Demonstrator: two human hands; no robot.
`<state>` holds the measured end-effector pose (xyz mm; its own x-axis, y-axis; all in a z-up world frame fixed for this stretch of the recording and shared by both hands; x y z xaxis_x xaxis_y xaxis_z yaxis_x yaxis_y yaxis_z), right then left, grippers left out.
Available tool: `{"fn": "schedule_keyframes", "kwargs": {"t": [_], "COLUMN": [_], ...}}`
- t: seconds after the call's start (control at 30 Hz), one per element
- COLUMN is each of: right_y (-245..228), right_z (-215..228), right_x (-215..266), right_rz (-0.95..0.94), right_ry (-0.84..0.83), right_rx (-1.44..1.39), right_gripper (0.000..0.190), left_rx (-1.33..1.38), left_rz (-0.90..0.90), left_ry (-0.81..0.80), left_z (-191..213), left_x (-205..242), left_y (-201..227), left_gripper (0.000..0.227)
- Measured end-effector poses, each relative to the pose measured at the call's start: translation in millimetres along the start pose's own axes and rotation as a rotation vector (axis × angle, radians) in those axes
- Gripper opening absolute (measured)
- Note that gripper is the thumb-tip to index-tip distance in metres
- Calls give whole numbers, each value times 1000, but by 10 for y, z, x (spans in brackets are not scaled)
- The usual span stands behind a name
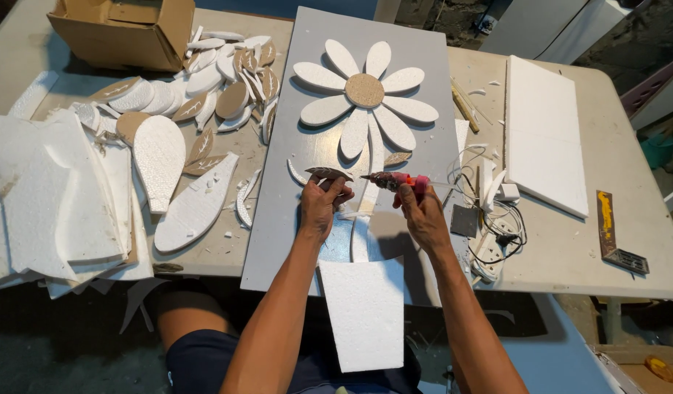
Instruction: Assembling a foam flower craft by applying hot glue to leaf and pot components and pressing them onto a central stem.
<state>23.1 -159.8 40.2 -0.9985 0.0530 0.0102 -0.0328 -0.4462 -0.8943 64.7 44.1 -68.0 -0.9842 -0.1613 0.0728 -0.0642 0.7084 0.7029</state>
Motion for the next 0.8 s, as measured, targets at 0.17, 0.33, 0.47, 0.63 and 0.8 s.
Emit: {"fn": "schedule_keyframes", "kwargs": {"t": [0.17,0.33,0.47,0.63,0.8], "right_y": [-76,28,72,-73,-255], "right_z": [-55,-100,-88,-129,-55], "right_x": [4,-13,-25,16,69], "right_rz": [-8,-41,-35,-22,168], "right_ry": [-22,-37,-23,-40,-18], "right_rx": [-5,59,77,108,318], "right_gripper": [53,52,50,47,38], "left_rx": [2,-9,-12,14,13], "left_rz": [-3,-1,-7,9,19], "left_ry": [0,2,0,15,48], "left_z": [0,0,-14,24,59], "left_x": [4,7,13,-25,-34], "left_y": [3,2,23,-41,-45], "left_gripper": [37,37,37,39,40]}}
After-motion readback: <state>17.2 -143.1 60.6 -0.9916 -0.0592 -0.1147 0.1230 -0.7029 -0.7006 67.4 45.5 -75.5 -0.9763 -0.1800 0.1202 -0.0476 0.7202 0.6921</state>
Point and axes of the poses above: each hand's wrist, its own x-axis away from the middle knuckle, its own z-axis out of the back of the hand, y = z × x, the point moved 9 cm from there along -x, towards the middle knuckle, and after that the axes turned 5 degrees about -z, right-handed, at the moved point
